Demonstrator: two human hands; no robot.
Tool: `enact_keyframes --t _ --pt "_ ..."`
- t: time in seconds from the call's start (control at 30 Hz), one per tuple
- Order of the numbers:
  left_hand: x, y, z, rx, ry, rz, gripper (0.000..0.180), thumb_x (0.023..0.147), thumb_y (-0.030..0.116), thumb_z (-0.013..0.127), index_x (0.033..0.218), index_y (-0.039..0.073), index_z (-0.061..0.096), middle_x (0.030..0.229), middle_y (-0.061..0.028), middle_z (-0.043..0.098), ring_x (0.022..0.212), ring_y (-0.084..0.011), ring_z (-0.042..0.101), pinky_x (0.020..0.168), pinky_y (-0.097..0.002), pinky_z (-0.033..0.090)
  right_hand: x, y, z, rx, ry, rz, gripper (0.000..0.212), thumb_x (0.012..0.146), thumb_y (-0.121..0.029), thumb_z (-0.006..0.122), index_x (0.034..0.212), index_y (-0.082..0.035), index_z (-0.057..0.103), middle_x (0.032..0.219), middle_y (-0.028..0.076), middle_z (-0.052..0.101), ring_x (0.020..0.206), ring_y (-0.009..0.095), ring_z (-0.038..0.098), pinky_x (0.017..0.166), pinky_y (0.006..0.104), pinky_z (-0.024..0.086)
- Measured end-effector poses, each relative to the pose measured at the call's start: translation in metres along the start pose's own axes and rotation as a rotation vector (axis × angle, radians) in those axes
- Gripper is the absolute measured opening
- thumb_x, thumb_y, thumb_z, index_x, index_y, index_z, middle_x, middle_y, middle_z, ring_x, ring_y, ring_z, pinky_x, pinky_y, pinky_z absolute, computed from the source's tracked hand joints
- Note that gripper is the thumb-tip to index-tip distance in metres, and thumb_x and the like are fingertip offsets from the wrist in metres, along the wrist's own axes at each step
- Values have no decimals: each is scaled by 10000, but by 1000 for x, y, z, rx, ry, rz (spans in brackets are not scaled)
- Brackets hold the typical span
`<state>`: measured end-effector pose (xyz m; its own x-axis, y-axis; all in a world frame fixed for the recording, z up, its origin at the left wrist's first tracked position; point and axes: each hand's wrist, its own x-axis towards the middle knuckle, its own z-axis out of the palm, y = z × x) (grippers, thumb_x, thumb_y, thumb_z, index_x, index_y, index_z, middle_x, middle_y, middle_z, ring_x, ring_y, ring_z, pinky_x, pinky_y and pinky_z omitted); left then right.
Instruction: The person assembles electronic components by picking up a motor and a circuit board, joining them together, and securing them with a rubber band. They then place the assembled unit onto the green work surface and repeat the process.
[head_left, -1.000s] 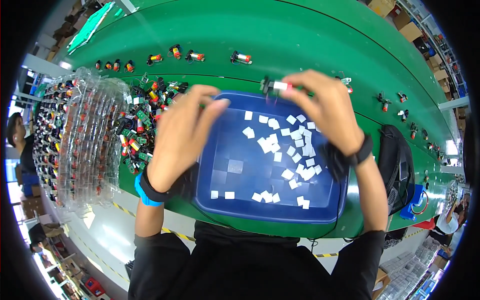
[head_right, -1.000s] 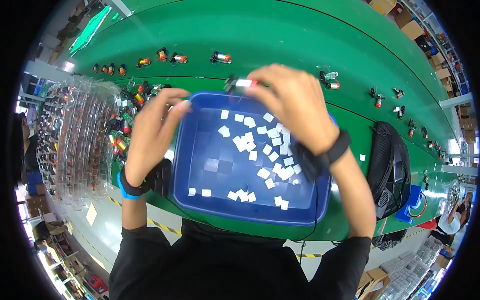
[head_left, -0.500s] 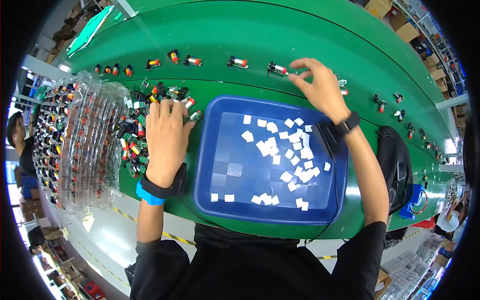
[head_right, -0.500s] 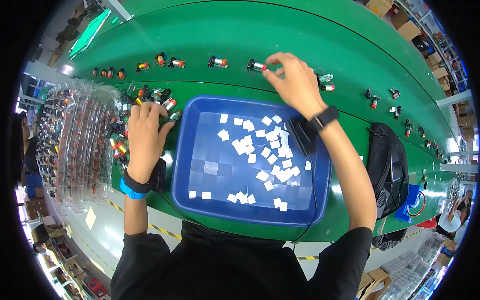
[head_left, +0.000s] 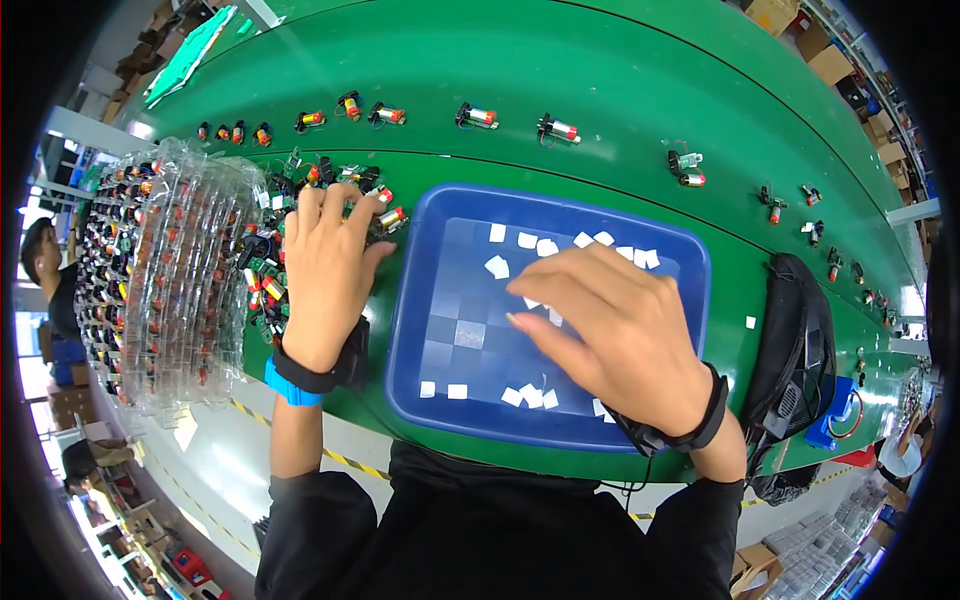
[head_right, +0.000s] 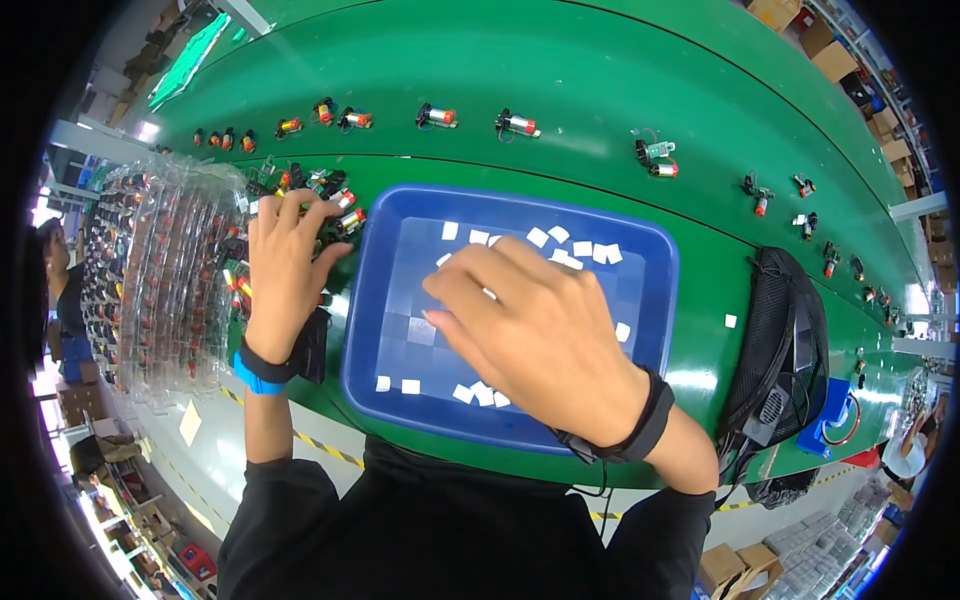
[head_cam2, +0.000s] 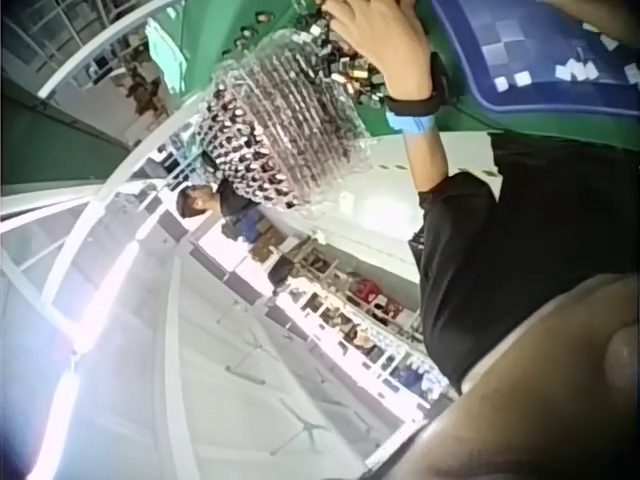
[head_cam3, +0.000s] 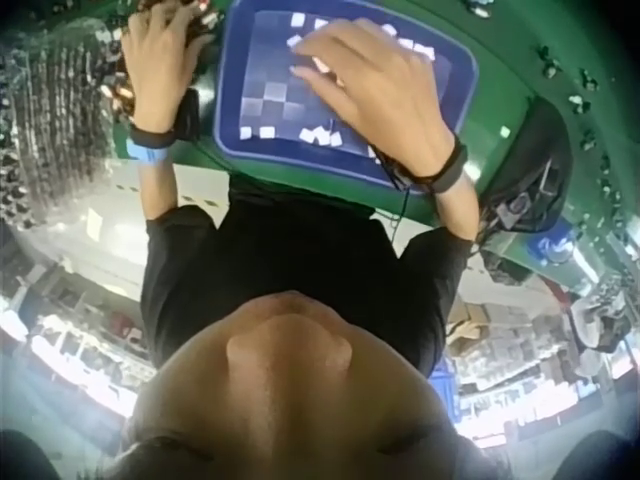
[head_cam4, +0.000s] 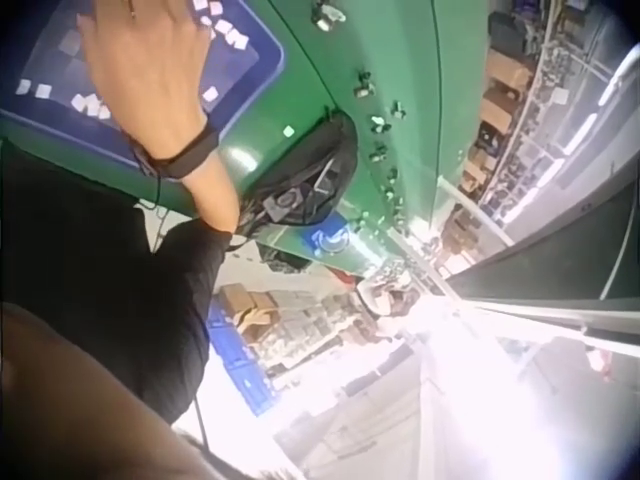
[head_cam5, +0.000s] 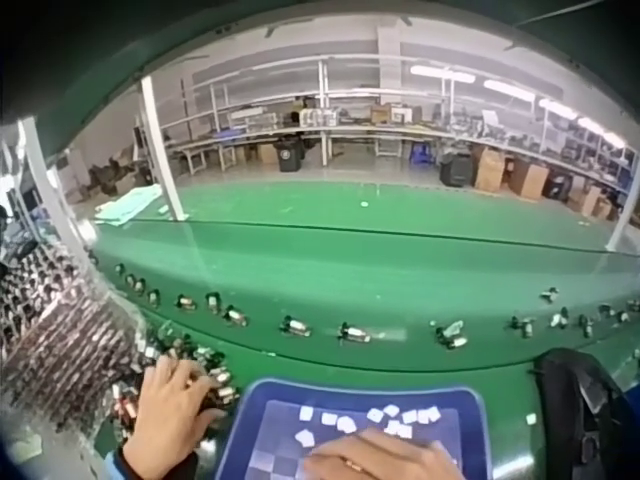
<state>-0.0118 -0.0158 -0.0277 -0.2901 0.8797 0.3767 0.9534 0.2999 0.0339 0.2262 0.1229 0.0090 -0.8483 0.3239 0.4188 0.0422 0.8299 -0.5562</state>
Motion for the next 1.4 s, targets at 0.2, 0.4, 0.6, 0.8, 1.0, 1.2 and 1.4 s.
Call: enact_keyframes --t 0.2,0.4,0.6,0.8,1.0,1.2,1.4 --pt "-6 -3 11 80 -60 -9 293 730 97 800 955 114 613 1092 -39 569 1036 -275 507 825 -411 393 -7 1 -3 6 -47 -6 179 796 -121 775 935 -36 701 933 61 700 776 248 667 593 344 525" --pt "-2 -5 14 114 -74 24 296 733 102 802 958 115 609 1091 -44 560 1015 -273 499 823 -411 385 -7 1 -3 9 -82 -23 157 811 -133 764 916 -39 695 918 57 693 770 246 662 588 341 522" --pt "-6 -4 9 2 -28 -57 266 770 68 777 963 94 595 1037 -78 590 1006 -290 521 823 -410 392 -9 4 -2 13 -115 -24 172 816 -141 762 938 -43 691 915 59 687 759 240 657 586 343 523" --pt "-3 31 -22 -288 168 -113 238 793 30 755 955 69 585 1033 -90 621 991 -305 555 835 -420 434 -8 -4 3 -12 61 -34 200 810 -131 762 972 -48 680 897 61 676 733 241 651 560 336 507" --pt "5 85 -25 -528 50 177 259 777 19 762 958 50 580 1013 -65 625 876 -272 581 735 -395 481 -15 5 5 -259 11 -61 205 781 -82 766 960 -59 668 840 43 659 633 212 643 493 304 474" --pt "14 88 -19 -572 157 167 229 743 46 799 899 53 632 909 -67 600 805 -258 569 640 -369 466 -12 17 -4 -312 105 -162 189 762 -52 768 916 -64 659 786 35 645 585 189 636 456 292 453" --pt "8 84 -15 -654 41 282 189 749 82 828 825 30 663 859 -75 641 672 -189 596 564 -312 448 -12 26 -13 -320 134 -126 202 735 -11 793 884 -52 663 784 52 663 600 198 649 456 300 459"
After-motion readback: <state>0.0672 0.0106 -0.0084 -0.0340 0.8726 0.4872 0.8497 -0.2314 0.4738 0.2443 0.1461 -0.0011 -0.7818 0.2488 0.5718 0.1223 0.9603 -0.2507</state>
